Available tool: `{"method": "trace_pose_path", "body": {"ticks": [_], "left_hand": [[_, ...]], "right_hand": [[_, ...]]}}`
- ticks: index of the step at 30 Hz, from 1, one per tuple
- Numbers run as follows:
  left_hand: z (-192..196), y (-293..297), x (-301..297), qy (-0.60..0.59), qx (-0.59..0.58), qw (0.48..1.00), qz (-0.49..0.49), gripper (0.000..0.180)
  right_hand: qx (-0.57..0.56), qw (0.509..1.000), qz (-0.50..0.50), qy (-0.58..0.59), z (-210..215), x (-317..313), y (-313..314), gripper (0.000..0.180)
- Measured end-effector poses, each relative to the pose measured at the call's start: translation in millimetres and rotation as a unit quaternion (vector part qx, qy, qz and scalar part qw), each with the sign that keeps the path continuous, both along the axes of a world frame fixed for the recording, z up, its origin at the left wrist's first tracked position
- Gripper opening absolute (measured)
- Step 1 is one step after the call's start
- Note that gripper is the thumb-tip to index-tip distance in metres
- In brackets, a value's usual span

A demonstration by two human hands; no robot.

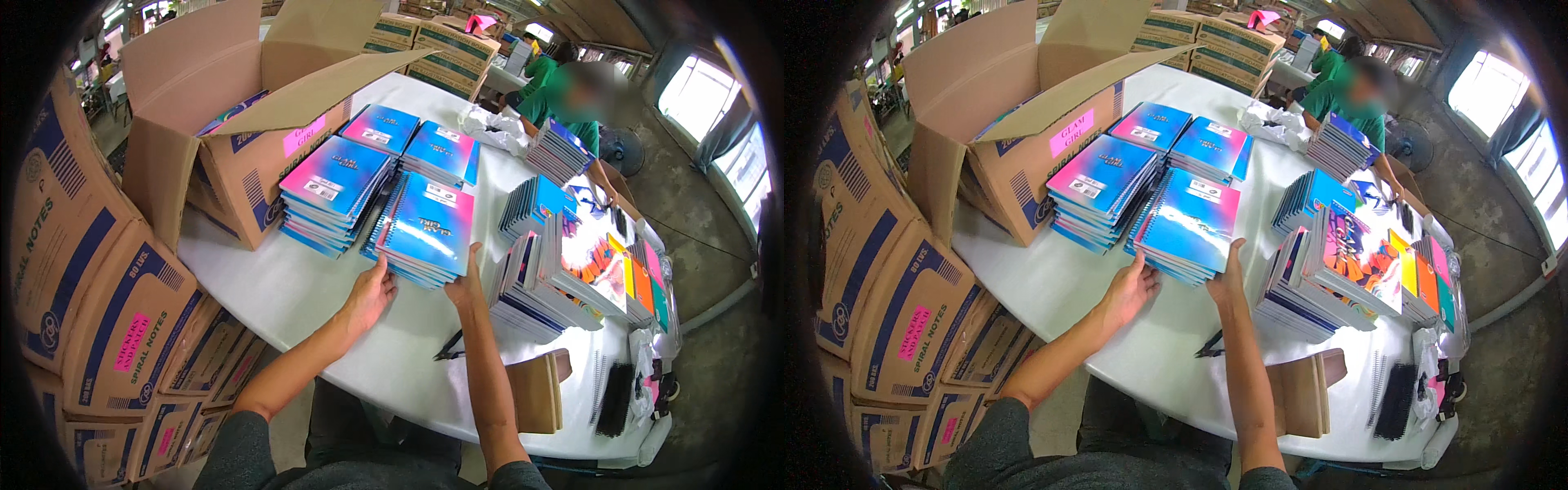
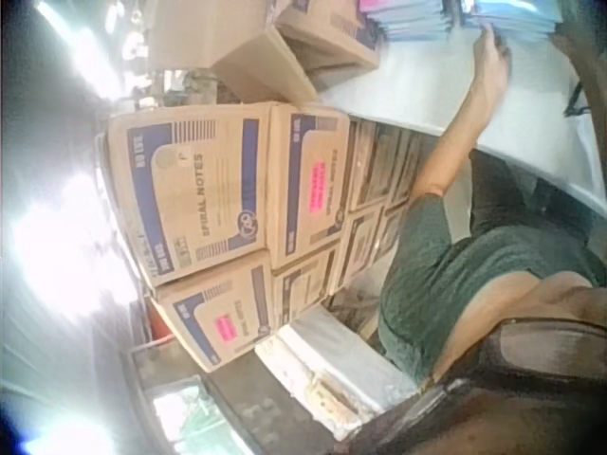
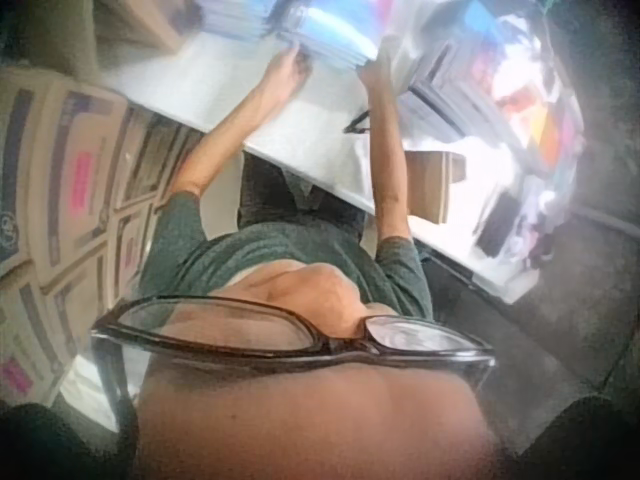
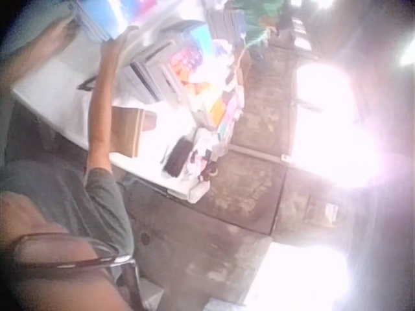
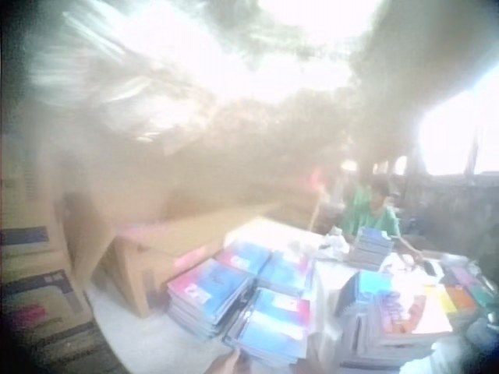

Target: The person organizes stacks of spiral notebooks on a table and uses blue shears to trim or adjust the spiral bindings.

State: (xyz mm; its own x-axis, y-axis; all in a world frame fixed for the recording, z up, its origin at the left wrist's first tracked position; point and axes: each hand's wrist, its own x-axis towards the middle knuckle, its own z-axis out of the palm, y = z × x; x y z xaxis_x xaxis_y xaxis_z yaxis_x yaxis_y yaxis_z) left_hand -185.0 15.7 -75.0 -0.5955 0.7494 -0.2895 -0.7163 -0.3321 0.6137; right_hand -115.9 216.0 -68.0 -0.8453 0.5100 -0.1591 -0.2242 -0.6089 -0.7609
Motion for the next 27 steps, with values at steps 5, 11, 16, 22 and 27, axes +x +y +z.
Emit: {"method": "trace_pose_path", "body": {"ticks": [5,11,16,22,27], "left_hand": [[-9.4,25.0,-40.8,0.01,0.05,0.999,0.005,0.044],[1.1,-20.8,-8.1,0.094,-0.12,0.988,-0.011,0.056],[78.2,0.7,62.1,0.506,-0.008,0.861,-0.053,0.064],[164.1,163.3,81.9,0.487,-0.022,0.869,-0.082,0.099],[178.6,242.3,102.4,0.398,-0.1,0.89,-0.199,0.07]], "right_hand": [[0.048,0.999,0.0,-0.018,4.0,-22.8,13.5,0.081],[0.689,0.683,-0.043,-0.239,5.5,80.0,-16.2,0.064],[0.819,0.484,-0.136,-0.278,-21.8,177.3,-96.7,0.043],[0.808,0.513,-0.12,-0.262,-17.6,210.9,-124.2,0.028],[0.866,0.455,-0.143,-0.148,-9.8,225.4,-112.7,0.036]]}}
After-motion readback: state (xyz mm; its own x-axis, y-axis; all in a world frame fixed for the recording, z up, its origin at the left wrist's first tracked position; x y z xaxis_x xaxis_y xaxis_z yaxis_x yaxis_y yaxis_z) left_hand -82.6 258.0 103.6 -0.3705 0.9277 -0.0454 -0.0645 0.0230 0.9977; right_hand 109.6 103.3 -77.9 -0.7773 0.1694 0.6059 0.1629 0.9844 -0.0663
